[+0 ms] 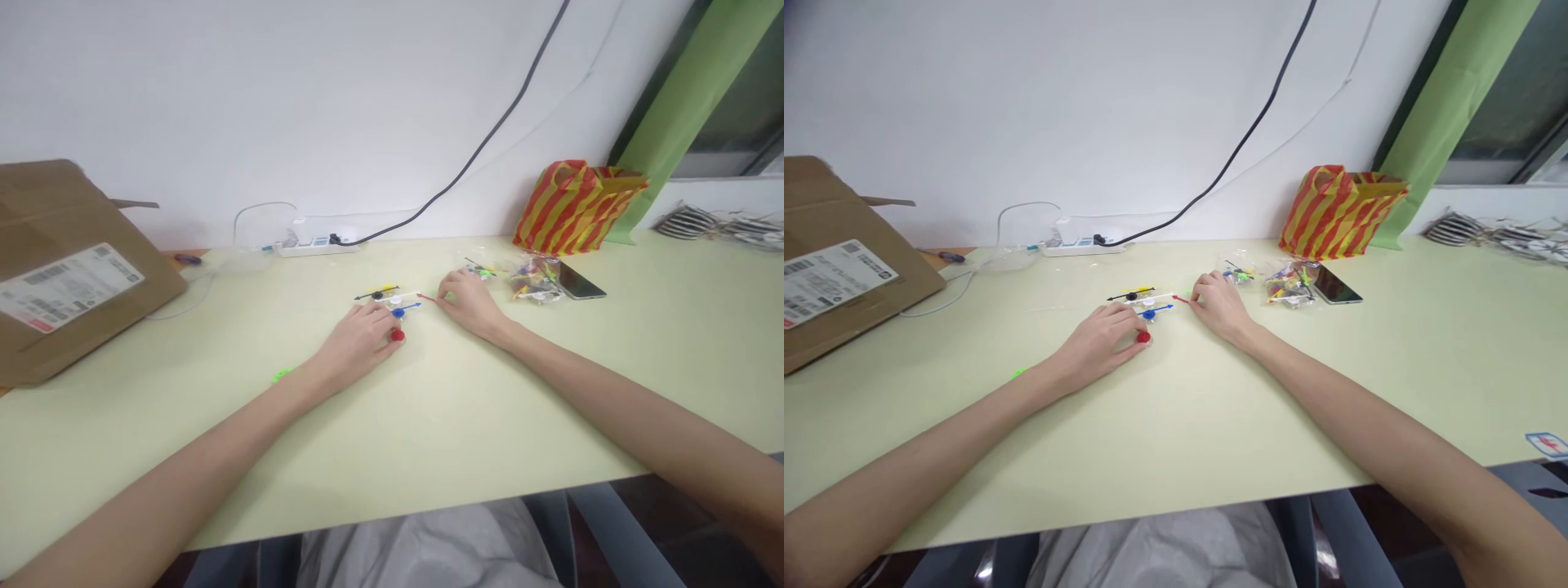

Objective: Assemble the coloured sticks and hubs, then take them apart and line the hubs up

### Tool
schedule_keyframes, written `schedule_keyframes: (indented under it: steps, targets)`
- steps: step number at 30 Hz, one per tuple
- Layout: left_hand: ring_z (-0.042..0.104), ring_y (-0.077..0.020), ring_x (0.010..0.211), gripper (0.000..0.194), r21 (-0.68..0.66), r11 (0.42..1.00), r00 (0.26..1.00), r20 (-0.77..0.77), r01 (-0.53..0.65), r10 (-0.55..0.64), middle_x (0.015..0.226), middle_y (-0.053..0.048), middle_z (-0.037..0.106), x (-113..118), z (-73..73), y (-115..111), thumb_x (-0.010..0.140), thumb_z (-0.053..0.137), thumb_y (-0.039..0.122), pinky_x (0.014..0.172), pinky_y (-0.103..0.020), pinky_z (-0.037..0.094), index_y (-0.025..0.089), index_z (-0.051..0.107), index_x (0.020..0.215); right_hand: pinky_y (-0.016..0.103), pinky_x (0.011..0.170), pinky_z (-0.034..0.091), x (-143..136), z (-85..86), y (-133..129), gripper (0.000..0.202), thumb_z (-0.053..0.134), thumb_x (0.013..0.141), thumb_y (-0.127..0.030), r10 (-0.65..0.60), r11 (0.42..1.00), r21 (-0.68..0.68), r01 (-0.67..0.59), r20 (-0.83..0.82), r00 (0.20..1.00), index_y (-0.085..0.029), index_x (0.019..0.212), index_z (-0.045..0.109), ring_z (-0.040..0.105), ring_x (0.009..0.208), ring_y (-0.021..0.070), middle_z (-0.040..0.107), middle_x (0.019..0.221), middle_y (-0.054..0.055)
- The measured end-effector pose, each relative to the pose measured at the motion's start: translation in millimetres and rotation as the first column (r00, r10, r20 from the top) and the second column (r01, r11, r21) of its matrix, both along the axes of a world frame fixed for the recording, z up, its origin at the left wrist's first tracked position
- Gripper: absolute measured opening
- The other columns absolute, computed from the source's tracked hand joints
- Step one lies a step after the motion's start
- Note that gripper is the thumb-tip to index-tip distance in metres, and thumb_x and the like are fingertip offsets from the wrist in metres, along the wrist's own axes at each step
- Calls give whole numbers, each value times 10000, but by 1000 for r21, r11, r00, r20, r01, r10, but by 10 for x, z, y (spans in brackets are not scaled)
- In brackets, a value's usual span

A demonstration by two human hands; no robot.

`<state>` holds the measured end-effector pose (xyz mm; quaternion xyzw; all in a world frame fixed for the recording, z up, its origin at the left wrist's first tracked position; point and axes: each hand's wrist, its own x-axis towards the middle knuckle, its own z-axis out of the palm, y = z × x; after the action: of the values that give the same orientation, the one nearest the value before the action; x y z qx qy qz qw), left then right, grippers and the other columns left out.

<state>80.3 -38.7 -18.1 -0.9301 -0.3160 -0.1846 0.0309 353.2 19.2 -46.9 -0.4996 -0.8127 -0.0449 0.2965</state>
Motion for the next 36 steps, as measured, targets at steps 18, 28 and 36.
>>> schedule_keyframes:
  steps: [18,28,36]
  targets:
    - [593,-272,1079,211,190,977,983,175,-95,62,1132,-99,674,-60,103,-41,1044,551,355,875,-408,454,184,618,1147,335,797,495,-509,99,-563,143,604,943,-110,408,913,124,-389,-227,884,-209,898,697,663,838,199,731,896,54]
    - [558,-276,1154,197,95,995,999,32,-15,12,1075,-74,700,-85,71,-12,1050,485,228,935,-432,457,203,662,964,338,823,528,-590,87,-617,170,611,946,-100,500,864,106,-492,-282,819,-220,857,692,668,882,198,722,903,51]
    - [538,-295,1215,215,21,1000,1000,13,-10,10,1096,-72,706,-99,132,-32,1040,493,256,992,-469,451,208,692,975,367,863,532,-618,92,-625,201,579,958,-90,535,845,150,-514,-256,805,-228,850,677,665,913,208,749,914,46]
